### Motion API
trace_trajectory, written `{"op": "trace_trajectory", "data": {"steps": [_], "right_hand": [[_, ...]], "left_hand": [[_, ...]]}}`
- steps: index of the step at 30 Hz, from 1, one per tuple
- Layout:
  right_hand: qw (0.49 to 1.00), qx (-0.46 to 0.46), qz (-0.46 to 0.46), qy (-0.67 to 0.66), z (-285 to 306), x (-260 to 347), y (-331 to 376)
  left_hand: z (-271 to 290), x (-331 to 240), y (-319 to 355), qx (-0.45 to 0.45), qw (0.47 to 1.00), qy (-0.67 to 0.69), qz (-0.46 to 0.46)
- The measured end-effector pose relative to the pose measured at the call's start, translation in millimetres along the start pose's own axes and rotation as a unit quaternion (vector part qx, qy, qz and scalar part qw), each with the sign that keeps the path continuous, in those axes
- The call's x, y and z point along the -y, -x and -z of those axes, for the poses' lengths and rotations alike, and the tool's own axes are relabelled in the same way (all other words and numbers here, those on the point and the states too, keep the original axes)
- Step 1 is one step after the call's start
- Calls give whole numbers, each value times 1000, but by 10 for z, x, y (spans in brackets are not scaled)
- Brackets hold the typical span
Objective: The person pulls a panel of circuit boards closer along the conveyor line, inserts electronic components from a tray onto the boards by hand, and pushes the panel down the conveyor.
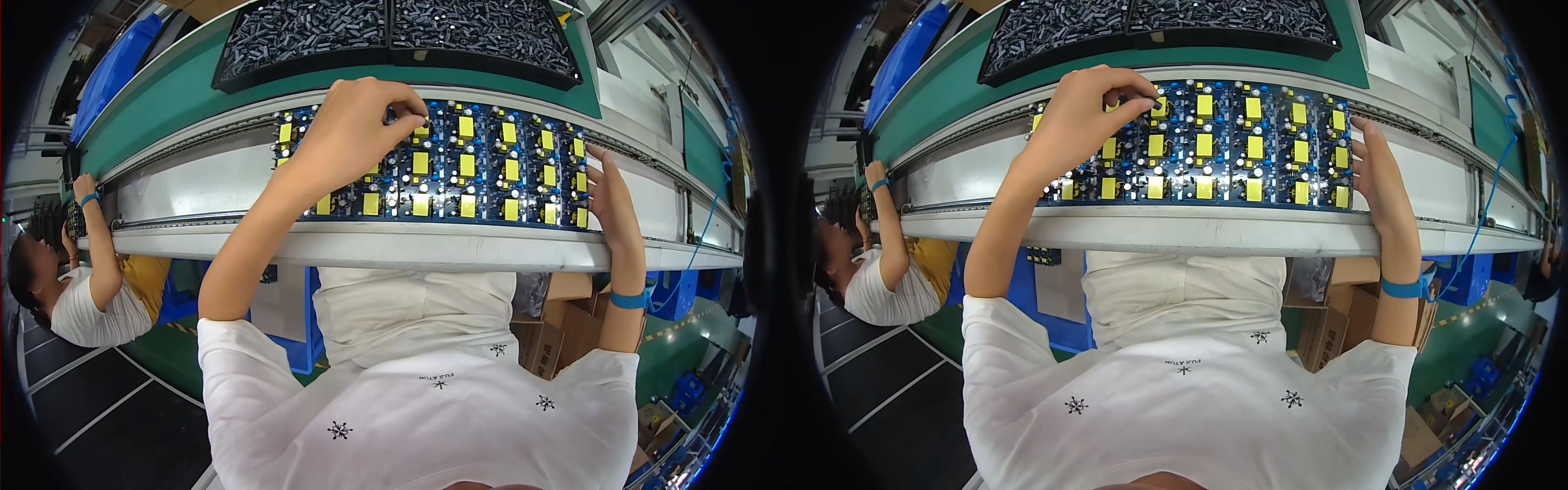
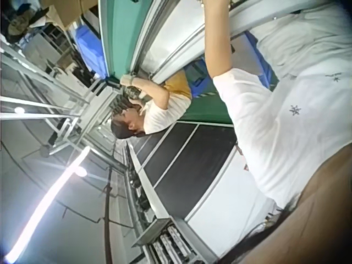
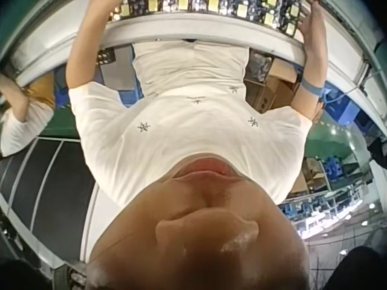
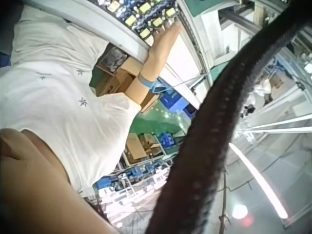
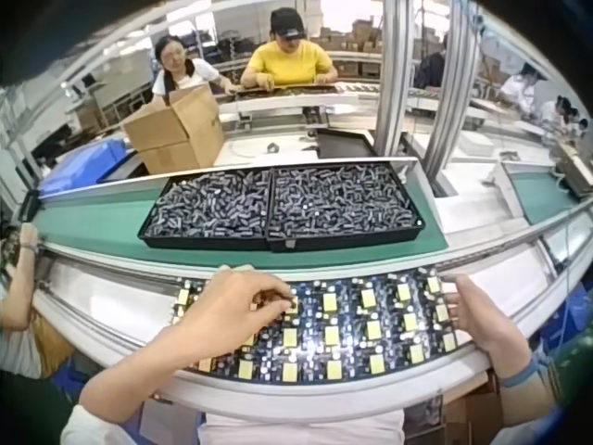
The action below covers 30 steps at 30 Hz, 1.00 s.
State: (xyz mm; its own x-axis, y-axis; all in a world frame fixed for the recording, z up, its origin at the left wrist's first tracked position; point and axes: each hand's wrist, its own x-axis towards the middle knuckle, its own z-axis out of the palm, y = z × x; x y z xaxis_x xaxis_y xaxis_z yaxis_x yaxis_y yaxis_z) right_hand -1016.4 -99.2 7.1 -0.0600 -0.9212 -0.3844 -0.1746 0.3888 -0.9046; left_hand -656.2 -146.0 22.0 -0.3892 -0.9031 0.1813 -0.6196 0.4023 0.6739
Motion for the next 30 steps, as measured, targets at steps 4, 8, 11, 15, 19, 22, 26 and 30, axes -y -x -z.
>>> {"op": "trace_trajectory", "data": {"steps": [4, 8, 11, 15, 19, 22, 26, 30], "right_hand": [[1000, 6, 8, -2, 3, 27, 9], [1000, 4, 9, 11, -25, 41, 28], [999, -3, 12, 33, -56, 34, 26], [999, -15, 16, 48, -67, 13, 12], [996, -23, 16, 83, -68, 5, 1], [987, -8, 10, 163, -55, -2, -15], [984, 58, 40, 161, 80, -15, -59], [979, 64, 44, 191, 180, -73, -136]], "left_hand": [[-52, -13, -94, 26, 1000, 5, 13], [-122, 21, -153, 27, 999, -29, -22], [-166, 85, -182, 19, 997, -59, -53], [-180, 132, -201, 2, 993, -82, -86], [-93, 111, -211, 4, 995, -78, -69], [-50, 105, -230, 24, 998, -51, -20], [-169, 1, -289, 19, 995, -97, -15], [-201, -135, -294, 34, 992, -97, 74]]}}
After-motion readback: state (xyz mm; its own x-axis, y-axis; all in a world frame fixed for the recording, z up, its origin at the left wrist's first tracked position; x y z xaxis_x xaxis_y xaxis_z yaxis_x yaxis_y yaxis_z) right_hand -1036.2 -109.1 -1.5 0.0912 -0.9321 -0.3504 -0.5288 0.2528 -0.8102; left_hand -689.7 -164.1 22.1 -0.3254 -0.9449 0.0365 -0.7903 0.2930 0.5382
